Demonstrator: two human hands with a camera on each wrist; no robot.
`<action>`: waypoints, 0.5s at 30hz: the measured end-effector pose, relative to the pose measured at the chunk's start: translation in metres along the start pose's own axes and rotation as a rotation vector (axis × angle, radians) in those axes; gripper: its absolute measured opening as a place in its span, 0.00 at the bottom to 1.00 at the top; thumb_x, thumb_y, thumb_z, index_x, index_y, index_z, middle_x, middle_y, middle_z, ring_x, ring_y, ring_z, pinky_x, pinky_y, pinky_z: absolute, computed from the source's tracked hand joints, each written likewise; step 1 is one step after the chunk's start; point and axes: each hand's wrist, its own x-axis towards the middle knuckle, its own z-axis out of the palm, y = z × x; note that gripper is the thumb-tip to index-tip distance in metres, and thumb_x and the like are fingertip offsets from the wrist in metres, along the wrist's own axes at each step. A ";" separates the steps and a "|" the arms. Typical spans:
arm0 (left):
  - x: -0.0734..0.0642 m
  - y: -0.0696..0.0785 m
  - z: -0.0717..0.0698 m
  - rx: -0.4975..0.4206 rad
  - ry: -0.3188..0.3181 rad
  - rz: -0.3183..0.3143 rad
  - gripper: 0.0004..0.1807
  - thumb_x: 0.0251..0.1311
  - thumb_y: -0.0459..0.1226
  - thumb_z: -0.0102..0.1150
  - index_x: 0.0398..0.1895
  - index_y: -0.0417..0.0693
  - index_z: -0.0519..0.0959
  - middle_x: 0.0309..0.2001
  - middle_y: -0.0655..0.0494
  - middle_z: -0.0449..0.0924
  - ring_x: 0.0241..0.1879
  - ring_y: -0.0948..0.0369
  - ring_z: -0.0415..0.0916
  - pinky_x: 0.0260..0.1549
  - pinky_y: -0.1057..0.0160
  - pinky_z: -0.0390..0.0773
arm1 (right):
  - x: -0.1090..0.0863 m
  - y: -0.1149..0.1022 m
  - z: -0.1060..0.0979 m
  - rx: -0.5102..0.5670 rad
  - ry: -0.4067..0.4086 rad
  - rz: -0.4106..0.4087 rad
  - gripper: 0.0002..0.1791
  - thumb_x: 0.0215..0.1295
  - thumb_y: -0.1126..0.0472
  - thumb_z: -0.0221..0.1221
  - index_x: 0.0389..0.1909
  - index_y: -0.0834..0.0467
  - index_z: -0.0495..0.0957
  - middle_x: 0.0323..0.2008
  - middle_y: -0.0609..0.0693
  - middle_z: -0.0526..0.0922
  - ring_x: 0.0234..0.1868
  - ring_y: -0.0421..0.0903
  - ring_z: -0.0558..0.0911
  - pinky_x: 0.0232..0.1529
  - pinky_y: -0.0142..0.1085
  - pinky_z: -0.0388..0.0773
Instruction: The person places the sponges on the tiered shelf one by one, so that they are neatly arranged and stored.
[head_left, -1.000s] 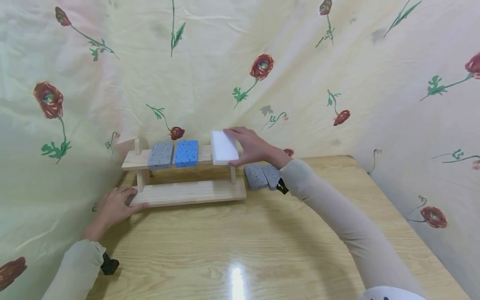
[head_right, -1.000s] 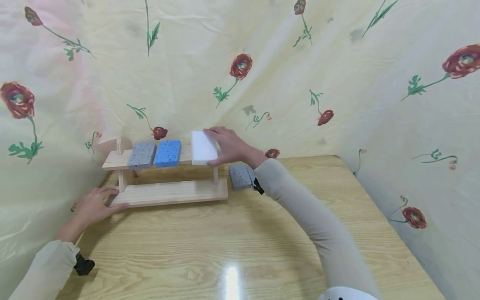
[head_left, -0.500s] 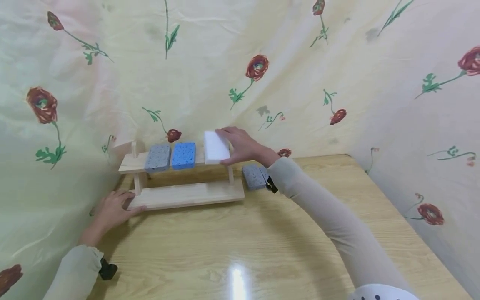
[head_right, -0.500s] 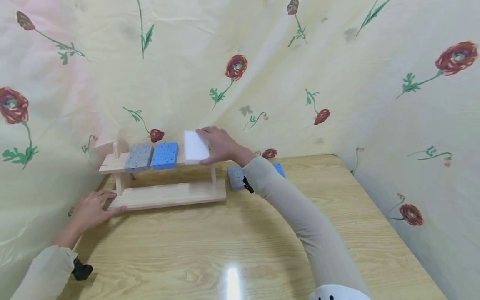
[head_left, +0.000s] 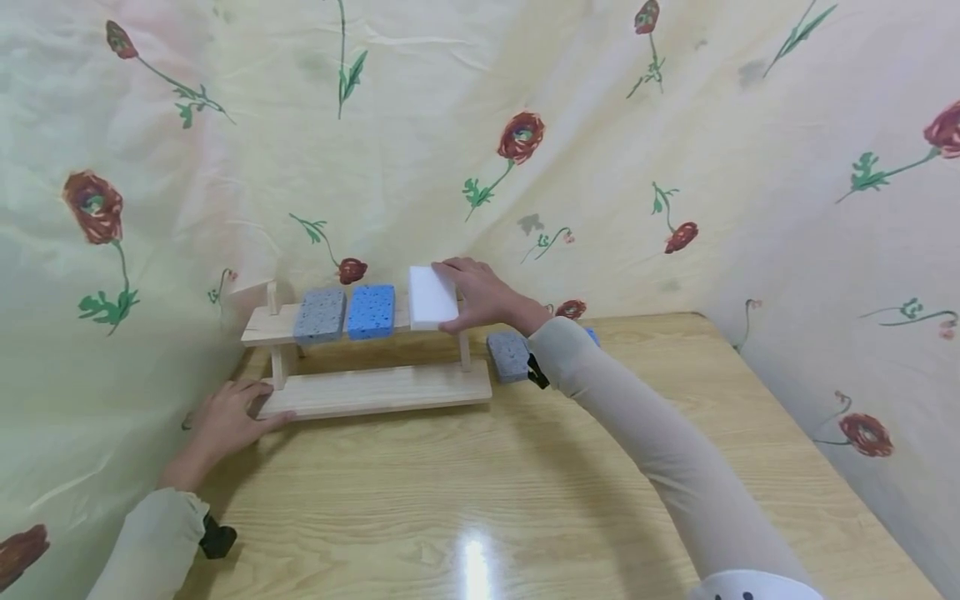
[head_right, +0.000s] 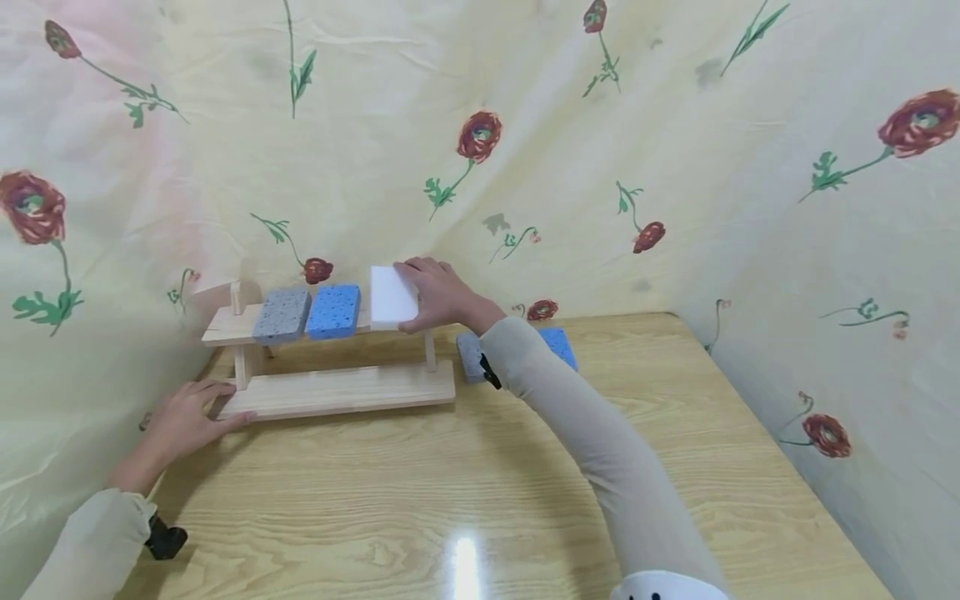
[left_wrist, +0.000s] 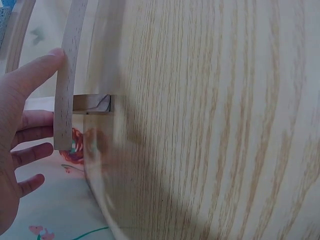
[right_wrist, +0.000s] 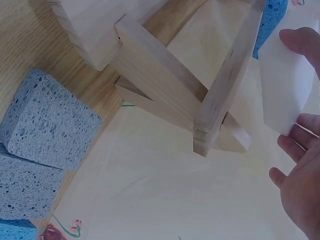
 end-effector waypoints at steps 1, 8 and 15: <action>0.000 0.000 0.000 0.000 0.001 0.000 0.44 0.57 0.65 0.66 0.59 0.33 0.79 0.63 0.29 0.75 0.61 0.32 0.70 0.58 0.30 0.68 | 0.001 0.000 0.001 -0.001 0.001 0.000 0.59 0.52 0.41 0.72 0.80 0.57 0.54 0.76 0.57 0.63 0.74 0.54 0.63 0.74 0.53 0.58; 0.001 -0.001 0.000 0.009 0.016 0.013 0.44 0.56 0.64 0.67 0.58 0.33 0.80 0.62 0.29 0.76 0.60 0.32 0.71 0.57 0.30 0.69 | 0.005 -0.002 0.005 -0.025 -0.006 0.010 0.59 0.53 0.42 0.71 0.81 0.56 0.53 0.77 0.55 0.61 0.75 0.54 0.60 0.74 0.53 0.57; 0.001 -0.002 0.001 0.016 0.009 0.011 0.44 0.57 0.65 0.65 0.59 0.34 0.79 0.63 0.29 0.75 0.60 0.32 0.70 0.57 0.30 0.69 | 0.008 -0.004 0.008 -0.031 -0.018 0.024 0.58 0.53 0.42 0.70 0.81 0.55 0.51 0.77 0.54 0.61 0.75 0.53 0.60 0.74 0.53 0.57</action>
